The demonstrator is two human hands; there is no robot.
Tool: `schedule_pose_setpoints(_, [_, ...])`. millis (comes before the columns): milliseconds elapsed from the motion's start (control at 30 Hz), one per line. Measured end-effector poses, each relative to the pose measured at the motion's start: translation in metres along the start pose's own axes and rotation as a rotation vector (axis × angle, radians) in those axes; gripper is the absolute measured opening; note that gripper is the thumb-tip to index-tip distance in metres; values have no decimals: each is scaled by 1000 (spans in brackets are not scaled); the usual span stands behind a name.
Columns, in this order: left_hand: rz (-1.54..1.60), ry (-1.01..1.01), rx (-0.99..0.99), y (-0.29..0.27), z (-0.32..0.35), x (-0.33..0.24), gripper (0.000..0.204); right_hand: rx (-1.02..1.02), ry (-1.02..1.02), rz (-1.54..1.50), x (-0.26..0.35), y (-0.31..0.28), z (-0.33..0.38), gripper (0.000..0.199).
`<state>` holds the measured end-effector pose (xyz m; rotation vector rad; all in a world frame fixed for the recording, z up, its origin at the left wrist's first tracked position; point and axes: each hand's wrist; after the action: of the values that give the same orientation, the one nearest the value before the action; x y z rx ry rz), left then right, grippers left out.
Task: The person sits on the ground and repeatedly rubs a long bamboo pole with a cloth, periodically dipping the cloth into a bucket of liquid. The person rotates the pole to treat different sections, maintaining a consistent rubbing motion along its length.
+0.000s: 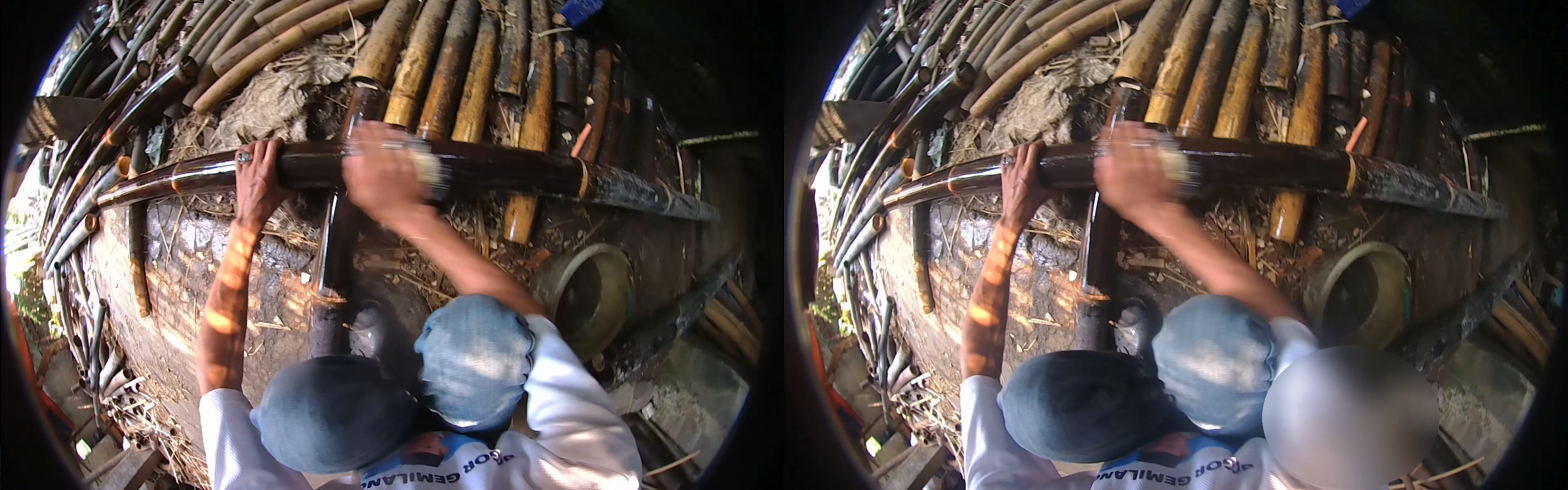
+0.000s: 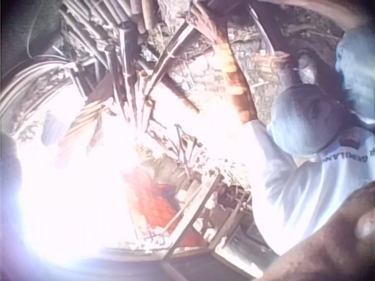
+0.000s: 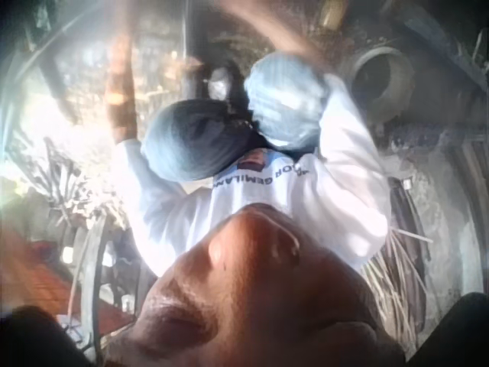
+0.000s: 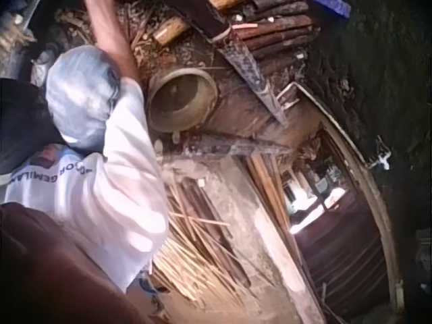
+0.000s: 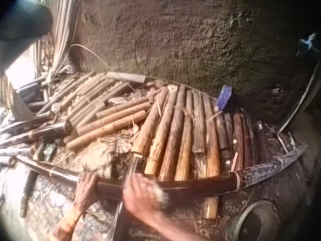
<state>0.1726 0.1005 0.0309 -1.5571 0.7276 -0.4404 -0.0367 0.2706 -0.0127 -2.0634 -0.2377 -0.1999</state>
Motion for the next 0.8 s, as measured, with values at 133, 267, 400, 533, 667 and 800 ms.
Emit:
schedule_pose_setpoints(133, [-24, 52, 41, -7, -3, 3, 95, 147, -20, 48, -15, 24, 31, 61])
schedule_pose_setpoints(267, [35, 38, 76, -2, -6, 13, 99, -25, 205, 552, -171, -131, 114, 46])
schedule_pose_setpoints(400, [15, 14, 127, 10, -11, 23, 105, 395, 665, 506, -168, -170, 82, 31])
schedule_pose_setpoints(533, [-29, 65, 131, 4, -18, 25, 107, 1, 106, 74, -12, -16, -4, 52])
schedule_pose_setpoints(667, [24, 184, 163, -8, -24, 25, 103, -60, -82, 159, -12, 37, 31, 50])
schedule_pose_setpoints(800, [65, 197, 306, -12, -22, 28, 95, 94, 274, 331, -157, -109, 120, 41])
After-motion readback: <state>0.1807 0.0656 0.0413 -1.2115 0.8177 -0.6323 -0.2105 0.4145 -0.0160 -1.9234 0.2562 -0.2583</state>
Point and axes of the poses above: each hand's wrist, its own z-axis away from the middle knuckle, its own y-axis out of the palm, x = y × z, and after that the axes turned 11 degrees about -y, right-handed
